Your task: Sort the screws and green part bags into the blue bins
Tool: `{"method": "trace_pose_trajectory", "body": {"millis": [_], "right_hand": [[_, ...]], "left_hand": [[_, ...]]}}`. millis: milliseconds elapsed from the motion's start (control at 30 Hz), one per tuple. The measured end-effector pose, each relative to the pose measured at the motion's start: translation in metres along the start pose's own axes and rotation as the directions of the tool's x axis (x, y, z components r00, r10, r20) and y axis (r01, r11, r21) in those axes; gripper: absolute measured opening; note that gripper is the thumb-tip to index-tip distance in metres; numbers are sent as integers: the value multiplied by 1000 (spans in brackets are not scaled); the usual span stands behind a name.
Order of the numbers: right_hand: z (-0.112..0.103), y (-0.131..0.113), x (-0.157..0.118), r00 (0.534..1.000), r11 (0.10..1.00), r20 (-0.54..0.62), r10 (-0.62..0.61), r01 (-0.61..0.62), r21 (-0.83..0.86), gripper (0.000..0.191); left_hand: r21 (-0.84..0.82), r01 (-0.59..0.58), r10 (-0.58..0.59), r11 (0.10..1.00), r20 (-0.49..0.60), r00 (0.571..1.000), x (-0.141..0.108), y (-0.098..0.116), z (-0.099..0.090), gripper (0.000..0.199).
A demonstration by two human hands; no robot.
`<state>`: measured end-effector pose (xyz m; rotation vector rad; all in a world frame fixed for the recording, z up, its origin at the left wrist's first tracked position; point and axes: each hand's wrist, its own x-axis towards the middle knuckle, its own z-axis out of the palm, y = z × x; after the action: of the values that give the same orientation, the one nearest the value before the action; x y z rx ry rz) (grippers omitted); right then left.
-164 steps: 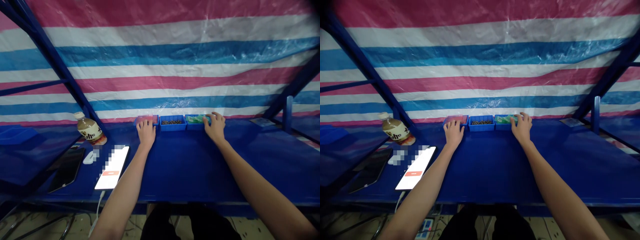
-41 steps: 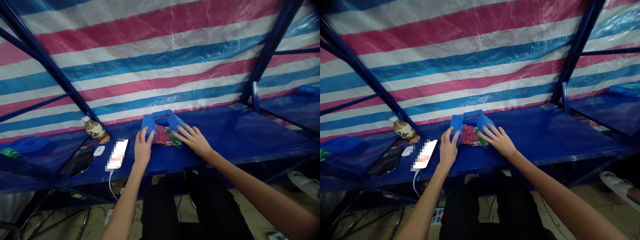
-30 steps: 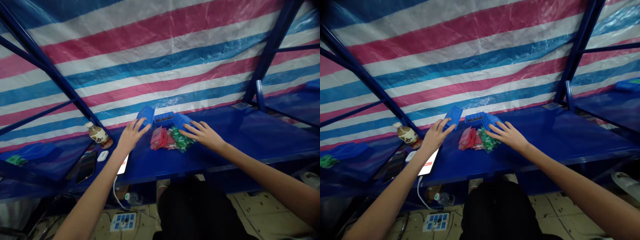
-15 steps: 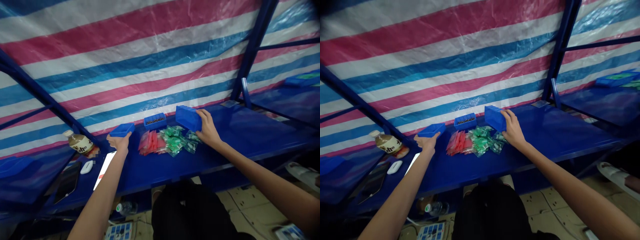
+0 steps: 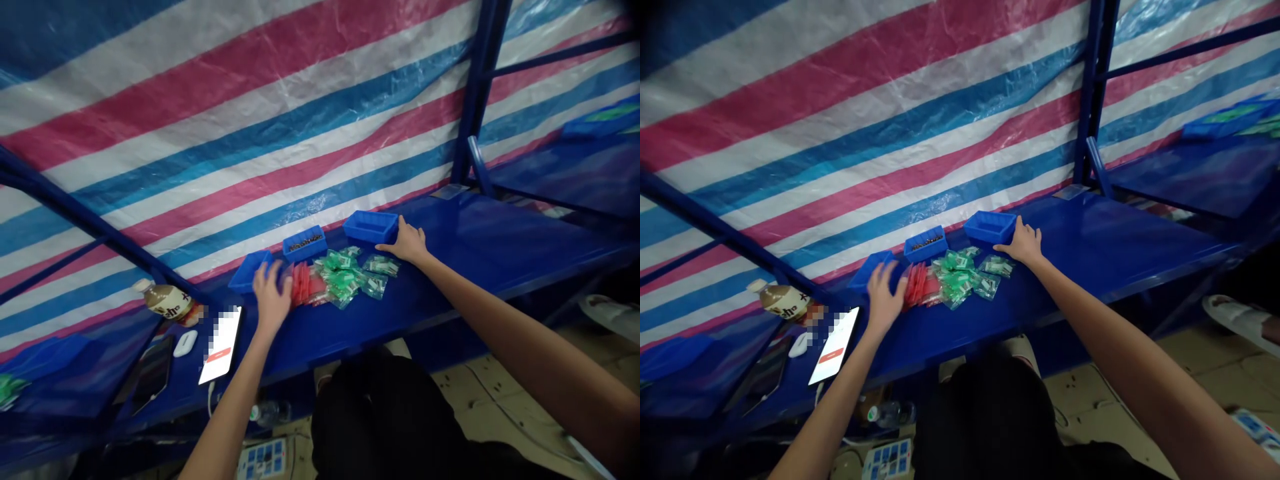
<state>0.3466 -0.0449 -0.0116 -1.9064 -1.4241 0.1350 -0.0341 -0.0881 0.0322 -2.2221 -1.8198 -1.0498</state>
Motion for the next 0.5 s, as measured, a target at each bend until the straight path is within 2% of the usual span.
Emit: {"method": "trace_pose_trajectory", "body": {"millis": [33,67,133,233,300,400,500], "right_hand": [[-2,0,-3,1000,1000,-19,-5,5,-1,121],[-4,0,-8,999,1000,-54,-5,5,4,117],[-11,-2,-18,990,1000,-143,-12,16,25,100],[-23,-13,-40,960,992,-256,-112,124,32,61],[-28,-25,-56,935,972,-273,-225,233,-4,45],[-27,-47,-73,903,916,-155,-401,395,-64,45],[-16,-68,-80,837,833,38,-546,547,-87,54]], "left_hand": [[0,-138,137,990,115,984,-10,8,1,41],[3,-205,201,979,201,959,-18,15,1,38],[13,-215,202,976,287,936,-32,21,3,41],[39,-135,122,990,233,965,-43,21,6,56],[65,-113,98,991,196,976,-44,20,5,67],[141,-123,83,982,262,961,-38,24,-3,80],[205,-202,109,958,392,914,-26,30,-13,85]]}}
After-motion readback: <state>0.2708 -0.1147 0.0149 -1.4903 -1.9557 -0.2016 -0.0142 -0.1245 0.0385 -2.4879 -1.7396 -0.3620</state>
